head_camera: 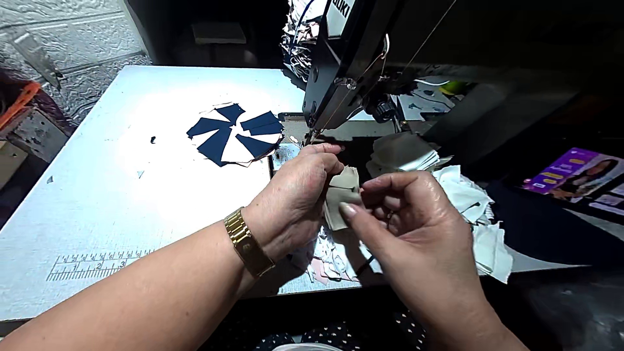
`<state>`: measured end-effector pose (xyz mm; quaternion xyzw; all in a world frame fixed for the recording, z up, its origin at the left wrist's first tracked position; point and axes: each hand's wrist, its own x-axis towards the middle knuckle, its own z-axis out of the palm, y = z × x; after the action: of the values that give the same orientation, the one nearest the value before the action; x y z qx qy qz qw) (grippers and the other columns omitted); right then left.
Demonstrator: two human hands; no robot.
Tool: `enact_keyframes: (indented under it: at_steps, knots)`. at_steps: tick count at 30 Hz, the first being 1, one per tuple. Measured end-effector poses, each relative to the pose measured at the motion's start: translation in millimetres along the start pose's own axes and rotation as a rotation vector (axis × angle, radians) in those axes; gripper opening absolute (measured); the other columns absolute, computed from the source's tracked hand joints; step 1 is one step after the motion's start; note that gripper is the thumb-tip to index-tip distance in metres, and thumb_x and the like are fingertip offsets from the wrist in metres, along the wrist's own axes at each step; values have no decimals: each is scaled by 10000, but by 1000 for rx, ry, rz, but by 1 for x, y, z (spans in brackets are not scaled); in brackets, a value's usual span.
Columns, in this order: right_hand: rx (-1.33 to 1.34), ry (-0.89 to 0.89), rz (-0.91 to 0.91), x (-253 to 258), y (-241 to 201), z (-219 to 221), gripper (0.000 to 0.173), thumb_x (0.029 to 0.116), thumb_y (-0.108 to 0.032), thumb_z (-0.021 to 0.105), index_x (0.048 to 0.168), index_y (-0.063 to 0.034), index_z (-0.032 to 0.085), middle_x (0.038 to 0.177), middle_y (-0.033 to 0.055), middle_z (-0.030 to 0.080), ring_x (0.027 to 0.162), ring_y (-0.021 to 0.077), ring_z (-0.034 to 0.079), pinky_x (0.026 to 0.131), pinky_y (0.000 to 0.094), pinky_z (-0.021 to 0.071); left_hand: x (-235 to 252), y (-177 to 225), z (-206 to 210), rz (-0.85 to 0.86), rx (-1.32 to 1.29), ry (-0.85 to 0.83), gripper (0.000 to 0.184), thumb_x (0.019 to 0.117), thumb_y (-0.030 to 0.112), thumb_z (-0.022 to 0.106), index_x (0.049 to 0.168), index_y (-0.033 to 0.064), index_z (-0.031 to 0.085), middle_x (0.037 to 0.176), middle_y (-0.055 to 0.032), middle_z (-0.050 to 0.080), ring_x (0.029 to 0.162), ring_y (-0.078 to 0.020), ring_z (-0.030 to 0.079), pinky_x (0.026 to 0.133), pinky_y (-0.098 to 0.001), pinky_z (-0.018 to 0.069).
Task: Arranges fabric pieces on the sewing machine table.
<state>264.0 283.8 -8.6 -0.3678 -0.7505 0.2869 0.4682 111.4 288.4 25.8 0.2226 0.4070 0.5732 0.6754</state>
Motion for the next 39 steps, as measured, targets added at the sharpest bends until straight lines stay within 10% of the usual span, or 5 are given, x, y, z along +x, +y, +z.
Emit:
enact_keyframes:
  at_steps: [5,9,15,27,39]
  knots:
    - [229,-28,79,10,7,-21,261,924,-44,679,1178,-103,662,1004,-12,703,816,65,688,701,203,602,2,2,-6,-25,-132,-183,377,1078,357,395,1303,77,510,1137,-113,624,997,-200,650,863,-382,549]
    - [241,-13,16,16,7,-28,242,934,-31,665,1169,-90,673,1040,-10,699,859,64,680,741,189,592,0,0,-6,-63,-83,-318,407,962,75,452,1362,21,513,1073,-110,645,905,-156,660,798,-313,566]
    - [-66,21,-70,14,8,-31,218,906,-96,707,1118,-84,656,1003,-31,685,847,31,668,742,165,580,2,1,-4,-29,2,-357,530,1016,-49,336,1531,74,328,1424,-156,560,1154,-187,645,908,-310,547]
    - [-345,38,-373,19,14,-31,181,962,-70,635,1086,3,744,1092,106,607,976,90,613,836,184,533,4,1,-8,-74,185,-465,457,1048,-7,373,1490,92,438,1132,-91,627,878,-104,643,760,-241,550]
    - [77,-54,-173,21,9,-58,178,920,-38,649,1082,-97,692,1038,-34,722,898,83,705,798,244,619,6,9,-10,-78,192,-241,350,1079,117,362,1317,58,612,932,-88,686,710,-128,672,656,-262,576]
